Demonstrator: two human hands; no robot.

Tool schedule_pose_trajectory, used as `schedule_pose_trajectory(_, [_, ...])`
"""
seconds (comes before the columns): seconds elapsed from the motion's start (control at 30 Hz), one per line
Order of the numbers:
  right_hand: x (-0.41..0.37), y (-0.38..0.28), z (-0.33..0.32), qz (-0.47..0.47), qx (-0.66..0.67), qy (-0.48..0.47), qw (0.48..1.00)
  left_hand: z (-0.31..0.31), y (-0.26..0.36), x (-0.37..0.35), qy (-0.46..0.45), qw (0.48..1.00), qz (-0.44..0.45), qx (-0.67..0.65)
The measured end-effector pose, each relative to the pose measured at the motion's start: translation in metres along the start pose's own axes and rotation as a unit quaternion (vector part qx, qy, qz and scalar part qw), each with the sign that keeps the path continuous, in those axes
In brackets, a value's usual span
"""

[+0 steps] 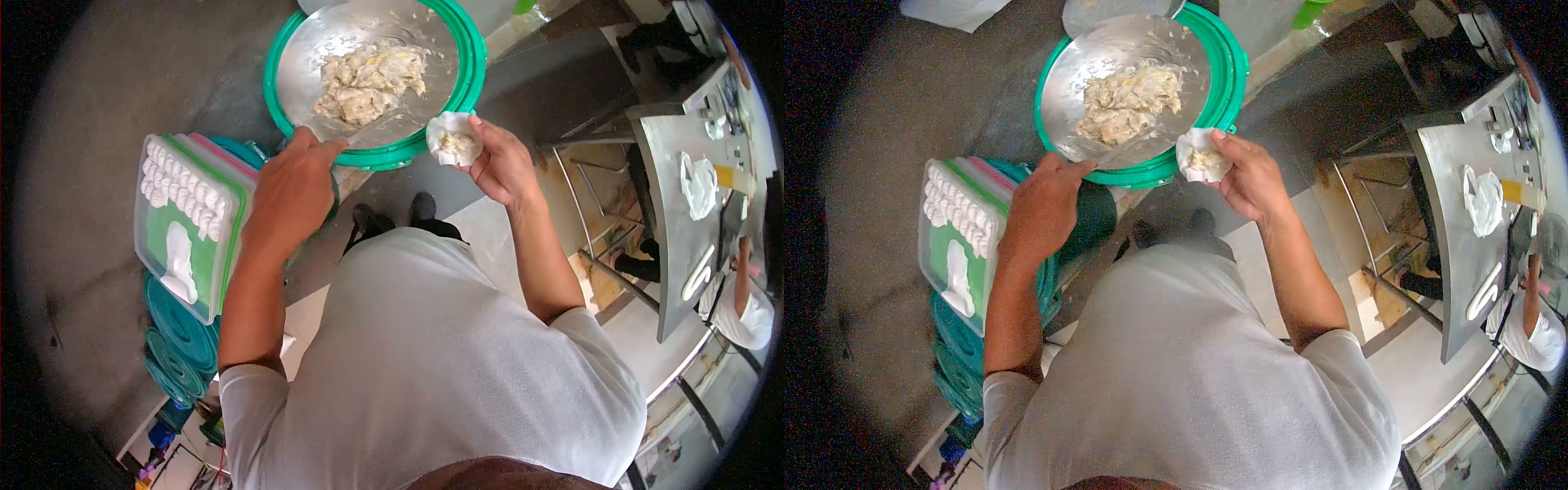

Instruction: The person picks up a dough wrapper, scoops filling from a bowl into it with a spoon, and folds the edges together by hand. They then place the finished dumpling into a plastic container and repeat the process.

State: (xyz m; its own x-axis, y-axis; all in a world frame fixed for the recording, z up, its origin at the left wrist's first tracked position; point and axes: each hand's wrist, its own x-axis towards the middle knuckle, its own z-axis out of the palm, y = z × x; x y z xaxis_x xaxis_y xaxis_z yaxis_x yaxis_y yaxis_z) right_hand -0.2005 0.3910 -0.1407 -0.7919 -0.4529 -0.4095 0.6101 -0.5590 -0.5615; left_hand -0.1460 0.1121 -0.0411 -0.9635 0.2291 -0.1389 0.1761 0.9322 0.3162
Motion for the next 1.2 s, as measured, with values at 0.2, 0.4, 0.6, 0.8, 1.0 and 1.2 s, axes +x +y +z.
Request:
schedule_pose_trajectory(0.2, [-0.006, -0.013, 0.041, 0.034, 0.083, -0.061, 0.994, 0.042, -0.010, 0.026, 0.072, 0.995, 0.013, 0.066])
schedule_pose_trajectory(0.4, [0.005, 0.004, 0.071, -0.067, -0.212, -0.097, 0.970, 0.048, 0.011, 0.037, -0.058, 0.648, -0.150, -0.745])
schedule_pose_trajectory(0.6, [-0.014, -0.003, 0.085, -0.197, -0.538, -0.123, 0.810, 0.019, 0.010, 0.009, -0.019, 0.563, -0.183, -0.806])
schedule_pose_trajectory(0.8, [-0.023, -0.003, 0.101, -0.232, -0.368, -0.234, 0.870, 0.029, 0.020, -0.017, 0.006, 0.566, 0.025, -0.824])
schedule_pose_trajectory(1.0, [-0.042, -0.007, 0.118, -0.182, -0.207, -0.223, 0.935, 0.015, 0.045, -0.023, 0.190, 0.677, 0.023, -0.710])
schedule_pose_trajectory(1.2, [-0.044, -0.009, 0.122, -0.201, -0.189, -0.235, 0.932, 0.003, 0.045, -0.022, 0.207, 0.758, 0.041, -0.617])
